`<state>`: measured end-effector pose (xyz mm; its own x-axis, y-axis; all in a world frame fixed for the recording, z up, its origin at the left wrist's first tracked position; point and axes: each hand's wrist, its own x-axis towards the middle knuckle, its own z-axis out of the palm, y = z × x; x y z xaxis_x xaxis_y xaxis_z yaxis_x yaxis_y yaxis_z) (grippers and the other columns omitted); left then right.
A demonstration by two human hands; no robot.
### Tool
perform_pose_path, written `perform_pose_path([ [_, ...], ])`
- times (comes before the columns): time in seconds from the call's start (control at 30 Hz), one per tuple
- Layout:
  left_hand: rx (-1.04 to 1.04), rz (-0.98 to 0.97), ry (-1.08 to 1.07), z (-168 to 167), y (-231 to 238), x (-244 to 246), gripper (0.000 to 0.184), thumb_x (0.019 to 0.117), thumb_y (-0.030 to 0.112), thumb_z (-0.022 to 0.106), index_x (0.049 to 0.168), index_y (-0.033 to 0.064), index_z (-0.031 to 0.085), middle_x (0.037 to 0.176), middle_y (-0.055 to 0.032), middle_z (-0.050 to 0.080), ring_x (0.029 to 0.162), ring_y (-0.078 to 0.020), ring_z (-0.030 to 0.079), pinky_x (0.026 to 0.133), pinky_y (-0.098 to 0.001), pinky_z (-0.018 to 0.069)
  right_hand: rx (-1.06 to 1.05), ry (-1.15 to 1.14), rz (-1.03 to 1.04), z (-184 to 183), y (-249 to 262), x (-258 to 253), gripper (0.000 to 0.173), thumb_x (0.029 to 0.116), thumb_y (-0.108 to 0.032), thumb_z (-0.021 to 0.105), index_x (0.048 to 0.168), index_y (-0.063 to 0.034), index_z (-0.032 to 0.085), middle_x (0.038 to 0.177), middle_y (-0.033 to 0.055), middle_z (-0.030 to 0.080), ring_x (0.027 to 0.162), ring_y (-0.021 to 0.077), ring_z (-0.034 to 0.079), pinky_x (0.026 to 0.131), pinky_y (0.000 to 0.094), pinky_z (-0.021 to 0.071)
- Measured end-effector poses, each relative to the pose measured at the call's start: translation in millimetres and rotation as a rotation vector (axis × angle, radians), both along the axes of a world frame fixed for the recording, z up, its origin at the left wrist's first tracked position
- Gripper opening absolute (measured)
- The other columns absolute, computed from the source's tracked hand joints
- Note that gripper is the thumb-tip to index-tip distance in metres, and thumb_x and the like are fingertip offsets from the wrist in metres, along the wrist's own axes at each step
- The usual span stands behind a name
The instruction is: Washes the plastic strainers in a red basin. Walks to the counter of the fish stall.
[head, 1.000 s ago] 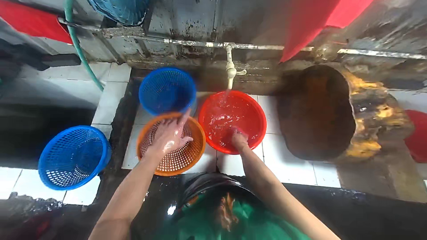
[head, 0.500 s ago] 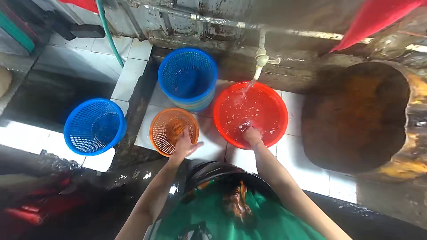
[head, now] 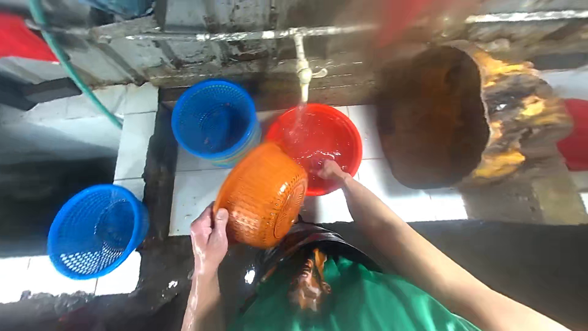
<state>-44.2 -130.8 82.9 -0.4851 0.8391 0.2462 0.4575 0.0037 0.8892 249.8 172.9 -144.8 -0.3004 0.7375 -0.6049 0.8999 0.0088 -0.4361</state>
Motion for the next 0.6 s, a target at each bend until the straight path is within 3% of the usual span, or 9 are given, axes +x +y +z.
perform_pose_path([
  [0.1, 0.004, 0.128, -0.269, -14.8, 58.2, 20.2, 0.036, 0.1099, 0.027, 0.042, 0.102, 0.0043, 0.07, 0.087, 0.0008, 0.072, 0.085, -0.0075, 0.071, 0.08, -0.032, 0.0623, 0.048, 0.259, -0.475, 30.0, 8.7, 22.2, 0.053, 0.0912, -0.052, 0.072, 0.108, -0.0009, 0.072, 0.101, 0.0243, 0.071, 0.094, 0.0405, 0.07, 0.085, 0.065, 0.0546],
  [0.2, -0.162, 0.176, -0.508, -64.9, 133.1, 38.4, 0.046, 0.1077, 0.045, 0.047, 0.11, 0.0058, 0.071, 0.096, -0.0097, 0.074, 0.091, -0.0194, 0.073, 0.083, -0.0449, 0.0626, 0.196, 0.445, -0.756, 74.1, 22.3, 55.4, 0.063, 0.091, -0.065, 0.065, 0.108, -0.0049, 0.071, 0.092, 0.0177, 0.071, 0.08, 0.0328, 0.069, 0.073, 0.059, 0.0575],
  [0.27, -0.294, 0.185, -0.507, -99.9, 183.9, 53.2, 0.058, 0.1031, 0.059, 0.048, 0.114, 0.0066, 0.071, 0.103, -0.0139, 0.073, 0.095, -0.0244, 0.071, 0.085, -0.0505, 0.0599, 0.331, 0.476, -0.842, 97.8, 34.1, 73.0, 0.064, 0.0897, -0.071, 0.062, 0.105, -0.0098, 0.072, 0.086, 0.0134, 0.071, 0.074, 0.0284, 0.069, 0.067, 0.0557, 0.0576],
  [0.33, -0.383, 0.172, -0.401, -137.6, 234.0, 67.9, 0.071, 0.1004, 0.069, 0.042, 0.113, 0.0049, 0.07, 0.104, -0.0181, 0.07, 0.094, -0.0295, 0.068, 0.083, -0.0546, 0.0568, 0.437, 0.422, -0.792, 119.0, 51.5, 78.2, 0.056, 0.0927, -0.065, 0.062, 0.1, -0.0113, 0.073, 0.084, 0.0122, 0.071, 0.075, 0.0281, 0.07, 0.069, 0.0564, 0.0573],
  [0.4, -0.468, 0.158, -0.29, -183.3, 278.8, 80.7, 0.078, 0.1021, 0.07, 0.033, 0.111, 0.0021, 0.07, 0.102, -0.022, 0.068, 0.095, -0.035, 0.066, 0.084, -0.0587, 0.0537, 0.48, 0.317, -0.628, 139.4, 75.4, 67.2, 0.045, 0.094, -0.051, 0.068, 0.098, -0.0074, 0.075, 0.089, 0.015, 0.073, 0.085, 0.0322, 0.071, 0.08, 0.0607, 0.0564],
  [0.47, -0.599, 0.231, -0.206, -234.1, 306.9, 93.5, 0.079, 0.1042, 0.067, 0.024, 0.113, 0.0041, 0.071, 0.109, -0.0224, 0.071, 0.106, -0.0379, 0.068, 0.091, -0.062, 0.0526, 0.496, 0.214, -0.428, 140.0, 103.5, 46.1, 0.041, 0.0939, -0.048, 0.068, 0.094, -0.0071, 0.074, 0.089, 0.0158, 0.072, 0.089, 0.0347, 0.07, 0.082, 0.062, 0.0548],
  [0.5, -0.652, 0.278, -0.203, -258.3, 311.2, 99.9, 0.078, 0.1053, 0.065, 0.023, 0.121, 0.0049, 0.069, 0.118, -0.0221, 0.07, 0.114, -0.0377, 0.066, 0.098, -0.0612, 0.0512, 0.479, 0.17, -0.37, 133.2, 117.1, 32.3, 0.042, 0.094, -0.049, 0.068, 0.094, -0.0077, 0.074, 0.091, 0.0163, 0.072, 0.091, 0.0359, 0.07, 0.084, 0.0627, 0.0545],
  [0.57, -0.66, 0.365, -0.232, -275.1, 306.6, 116.0, 0.062, 0.1113, 0.048, 0.03, 0.135, 0.0002, 0.061, 0.128, -0.0268, 0.066, 0.124, -0.0409, 0.062, 0.107, -0.0582, 0.0463, 0.405, 0.093, -0.334, 108.7, 132.3, -1.2, 0.046, 0.0956, -0.053, 0.064, 0.103, -0.0089, 0.075, 0.101, 0.0177, 0.073, 0.102, 0.0384, 0.069, 0.09, 0.0652, 0.0529],
  [0.6, -0.704, 0.38, -0.267, -247.8, 301.3, 119.8, 0.049, 0.1125, 0.032, 0.037, 0.137, -0.0046, 0.059, 0.13, -0.0301, 0.064, 0.126, -0.0427, 0.06, 0.11, -0.0562, 0.0436, 0.363, 0.04, -0.298, 92.0, 126.1, -20.7, 0.049, 0.0971, -0.056, 0.06, 0.109, -0.0111, 0.075, 0.108, 0.017, 0.074, 0.107, 0.0383, 0.069, 0.093, 0.0659, 0.0523],
])
